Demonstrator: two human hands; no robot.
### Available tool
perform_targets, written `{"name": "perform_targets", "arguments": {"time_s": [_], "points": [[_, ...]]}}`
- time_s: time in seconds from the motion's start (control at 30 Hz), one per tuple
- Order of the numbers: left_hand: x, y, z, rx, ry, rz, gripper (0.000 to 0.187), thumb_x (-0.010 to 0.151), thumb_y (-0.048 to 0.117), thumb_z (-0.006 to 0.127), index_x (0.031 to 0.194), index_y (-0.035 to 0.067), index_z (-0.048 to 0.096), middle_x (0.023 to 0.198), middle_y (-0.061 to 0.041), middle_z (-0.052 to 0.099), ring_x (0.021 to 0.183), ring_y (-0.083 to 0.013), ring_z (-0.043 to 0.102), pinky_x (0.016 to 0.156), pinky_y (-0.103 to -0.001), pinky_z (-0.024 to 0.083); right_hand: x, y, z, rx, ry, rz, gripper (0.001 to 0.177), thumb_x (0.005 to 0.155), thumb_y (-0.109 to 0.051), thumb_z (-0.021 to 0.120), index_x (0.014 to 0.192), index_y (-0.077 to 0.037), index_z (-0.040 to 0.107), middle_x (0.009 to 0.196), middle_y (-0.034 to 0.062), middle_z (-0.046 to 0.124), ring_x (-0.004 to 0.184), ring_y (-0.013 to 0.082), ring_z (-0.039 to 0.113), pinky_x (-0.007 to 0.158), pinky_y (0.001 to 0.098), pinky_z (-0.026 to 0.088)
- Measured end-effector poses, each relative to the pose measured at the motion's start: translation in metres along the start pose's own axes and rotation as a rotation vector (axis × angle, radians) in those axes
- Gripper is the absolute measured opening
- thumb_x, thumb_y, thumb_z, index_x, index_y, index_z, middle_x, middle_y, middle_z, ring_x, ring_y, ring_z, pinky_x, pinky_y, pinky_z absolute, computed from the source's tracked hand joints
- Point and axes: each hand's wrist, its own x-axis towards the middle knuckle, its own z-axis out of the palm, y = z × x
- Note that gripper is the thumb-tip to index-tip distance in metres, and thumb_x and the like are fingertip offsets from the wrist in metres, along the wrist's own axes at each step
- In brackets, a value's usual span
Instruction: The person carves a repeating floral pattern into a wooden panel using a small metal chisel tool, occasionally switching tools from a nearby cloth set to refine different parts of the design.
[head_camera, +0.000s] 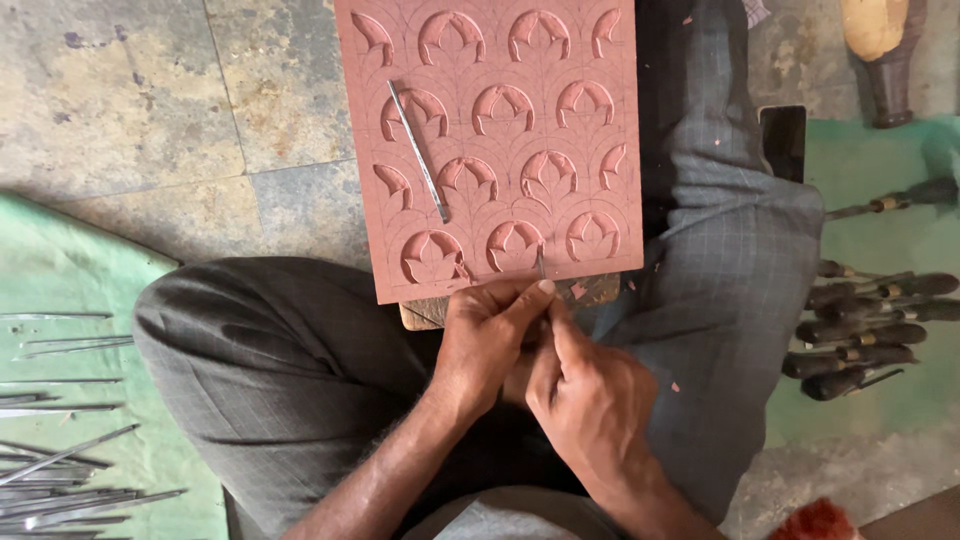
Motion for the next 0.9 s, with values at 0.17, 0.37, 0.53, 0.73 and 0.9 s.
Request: {"name": "perform_targets", "arguments": {"time_s": [0.17, 0.37, 0.53, 0.73, 0.9], "points": [[-0.016, 0.030, 0.007, 0.634, 0.219, 0.204, 0.019, 0.092, 0.026, 0.071, 0.092, 0.007, 0.078, 0.073, -0.005, 0.075, 0.061, -0.0125, 0.074, 0.057, -0.029, 0.057, 0.010, 0.004, -0.012, 0.076, 0.073, -0.036, 0.035, 0.086, -0.002, 0.068, 0.120, -0.001, 0.074, 0.063, 0.0106, 0.069, 0.049, 0.0226, 0.064, 0.049, 0.0365, 0.050], [0.005, 0.048, 0.008, 1.106, 0.197, 0.788, 0.028, 0.090, 0.013, 0.067, 0.117, 0.005, 0.073, 0.099, -0.011, 0.067, 0.081, -0.0321, 0.069, 0.064, -0.045, 0.053, 0.010, 0.034, -0.040, 0.632, 0.118, 0.121, 0.028, 0.102, 0.001, 0.065, 0.129, -0.001, 0.070, 0.098, 0.0129, 0.077, 0.087, 0.0164, 0.077, 0.073, 0.0263, 0.061], [0.033, 0.055, 0.009, 1.316, 0.161, 0.805, 0.002, 0.087, 0.009, 0.067, 0.086, 0.011, 0.067, 0.098, -0.009, 0.067, 0.082, -0.0282, 0.070, 0.064, -0.042, 0.053, 0.025, 0.078, -0.049, 1.036, -0.014, 0.285, 0.026, 0.103, -0.001, 0.060, 0.127, 0.002, 0.068, 0.115, 0.0191, 0.076, 0.100, 0.0186, 0.076, 0.079, 0.0248, 0.057], [-0.036, 0.084, -0.010, 0.930, 0.464, 0.804, 0.017, 0.100, 0.015, 0.073, 0.095, 0.004, 0.061, 0.086, -0.012, 0.066, 0.073, -0.0236, 0.068, 0.067, -0.034, 0.054, 0.045, 0.114, -0.044, 1.128, 0.006, 0.196, 0.010, 0.107, 0.001, 0.066, 0.114, 0.007, 0.070, 0.102, 0.0158, 0.069, 0.078, 0.0155, 0.063, 0.071, 0.0278, 0.051], [-0.106, 0.060, -0.066, 0.987, 0.141, -0.151, 0.040, 0.087, 0.038, 0.075, 0.069, 0.004, 0.064, 0.048, -0.012, 0.056, 0.044, -0.0237, 0.055, 0.046, -0.038, 0.045, 0.082, 0.110, -0.020, 1.193, -0.059, 0.162, 0.007, 0.108, 0.002, 0.065, 0.113, 0.004, 0.069, 0.098, 0.0116, 0.072, 0.080, 0.0147, 0.068, 0.076, 0.0277, 0.057]]}}
